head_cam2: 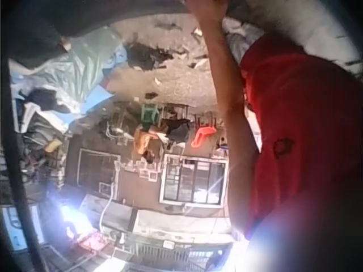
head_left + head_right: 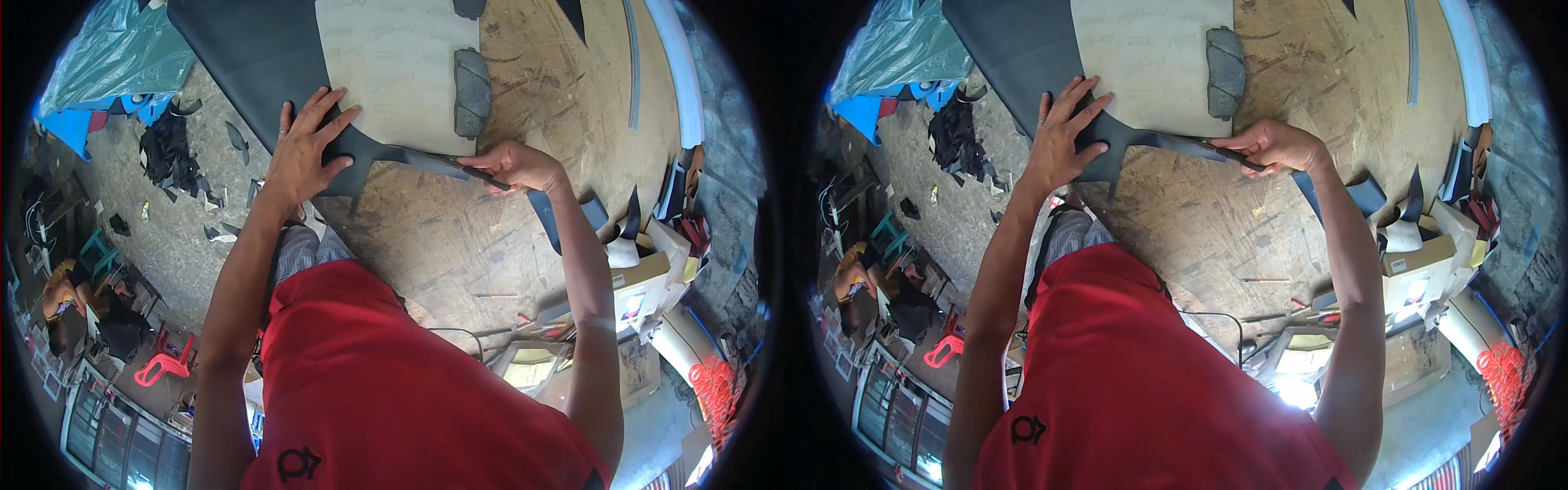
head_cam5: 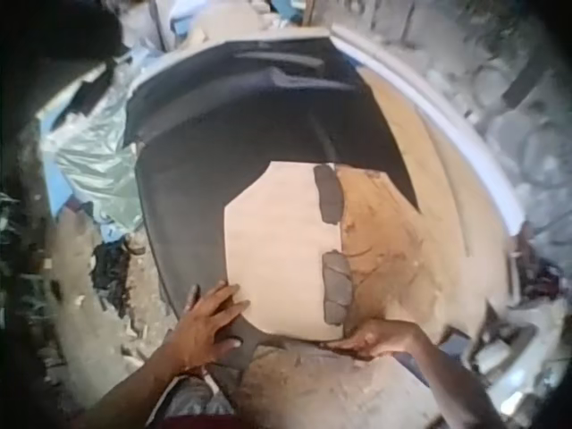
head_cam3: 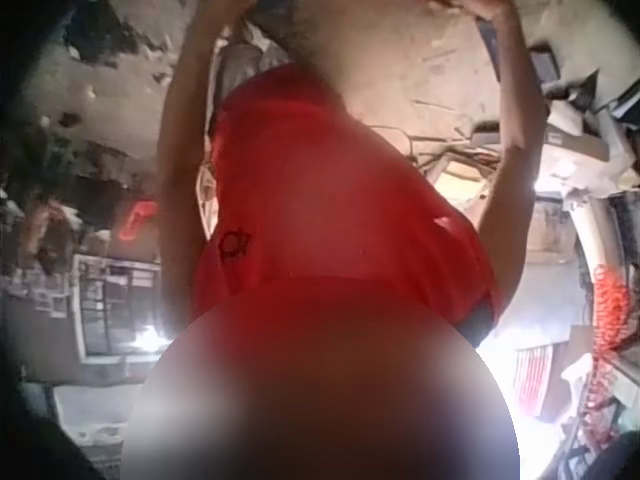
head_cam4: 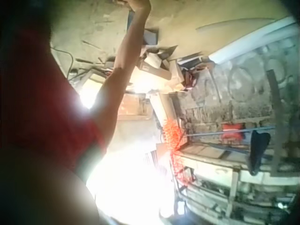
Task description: Cutting and marking upholstery material using patterns and scissors.
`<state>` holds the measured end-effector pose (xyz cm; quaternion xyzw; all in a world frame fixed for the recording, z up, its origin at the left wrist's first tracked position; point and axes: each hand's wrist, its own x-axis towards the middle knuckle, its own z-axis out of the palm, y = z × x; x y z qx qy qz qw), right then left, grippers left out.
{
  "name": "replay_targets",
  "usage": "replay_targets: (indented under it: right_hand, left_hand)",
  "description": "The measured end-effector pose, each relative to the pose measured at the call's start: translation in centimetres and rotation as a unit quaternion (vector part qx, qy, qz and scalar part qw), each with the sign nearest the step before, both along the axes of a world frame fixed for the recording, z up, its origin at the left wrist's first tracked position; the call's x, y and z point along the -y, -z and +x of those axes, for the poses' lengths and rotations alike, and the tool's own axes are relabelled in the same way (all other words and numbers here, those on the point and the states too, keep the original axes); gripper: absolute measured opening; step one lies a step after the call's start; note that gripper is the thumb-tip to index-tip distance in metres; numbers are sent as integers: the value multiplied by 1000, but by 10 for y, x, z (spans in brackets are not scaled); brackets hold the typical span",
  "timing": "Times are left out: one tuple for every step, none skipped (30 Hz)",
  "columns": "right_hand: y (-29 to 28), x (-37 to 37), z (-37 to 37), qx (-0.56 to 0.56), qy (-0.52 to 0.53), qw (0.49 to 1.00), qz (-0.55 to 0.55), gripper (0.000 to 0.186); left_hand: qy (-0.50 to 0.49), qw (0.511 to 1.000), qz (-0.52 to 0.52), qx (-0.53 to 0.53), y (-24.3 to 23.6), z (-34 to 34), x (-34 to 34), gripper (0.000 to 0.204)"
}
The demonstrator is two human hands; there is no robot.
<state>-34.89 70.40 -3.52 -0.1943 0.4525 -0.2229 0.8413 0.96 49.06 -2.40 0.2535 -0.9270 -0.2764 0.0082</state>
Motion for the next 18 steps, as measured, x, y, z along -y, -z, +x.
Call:
replay_targets:
  right_hand:
    - [4, -1, 3, 9, 11, 1000, -10, 77]
    - [8, -1, 7, 19, 22, 999, -20, 77]
    - [11, -1, 10, 28, 32, 999, -30, 77]
    - [13, -2, 11, 37, 43, 998, -40, 77]
    - [12, -1, 12, 37, 42, 998, -40, 77]
    - [11, -1, 12, 34, 38, 998, -34, 77]
    - [10, 0, 12, 31, 33, 999, -28, 77]
    - [8, -1, 12, 27, 29, 999, -22, 77]
    - [7, -1, 12, 24, 25, 999, -16, 77]
    - [6, -1, 13, 23, 25, 999, -15, 77]
    - [4, -2, 14, 23, 30, 999, -11, 76]
    - [3, -3, 15, 23, 35, 999, -8, 76]
    - [2, -4, 17, 23, 41, 999, -4, 75]
    - [1, -4, 19, 24, 46, 999, -1, 75]
    - [1, -7, 22, 24, 47, 999, -2, 75]
    - [2, -10, 26, 35, 64, 997, -10, 74]
    - [4, -14, 32, 46, 81, 995, -18, 74]
    - [6, -16, 37, 58, 98, 993, -26, 73]
  left_hand:
    - [1, 1000, 2, -1, 0, 0, 0, 77]
    - [2, 1000, 4, -2, 0, 0, 0, 77]
    - [3, 1000, 6, -3, 0, -1, 1, 77]
    - [5, 1000, 8, -4, 0, 0, 1, 77]
    - [4, 1000, 8, -4, 0, 0, 1, 77]
    - [4, 1000, 7, -2, 0, 1, 2, 78]
    - [5, 1000, 6, 0, 0, 2, 2, 79]
    - [6, 1000, 5, 2, 0, 3, 2, 80]
    - [7, 1000, 5, 4, 1, 3, 2, 81]
    - [7, 1000, 5, 3, 1, 3, 2, 81]
    - [1, 1000, 8, 2, 1, 3, 2, 83]
    - [-4, 1000, 10, 1, 1, 3, 1, 84]
    - [-10, 1000, 12, 1, 1, 2, 1, 86]
    - [-15, 1000, 14, 0, 1, 2, 1, 87]
    - [-14, 1000, 14, 0, 0, 2, 1, 87]
    - [-12, 1000, 12, 1, 0, 1, 1, 88]
    - [-9, 1000, 11, 2, -1, 1, 1, 90]
    - [-7, 1000, 9, 3, -2, 1, 1, 91]
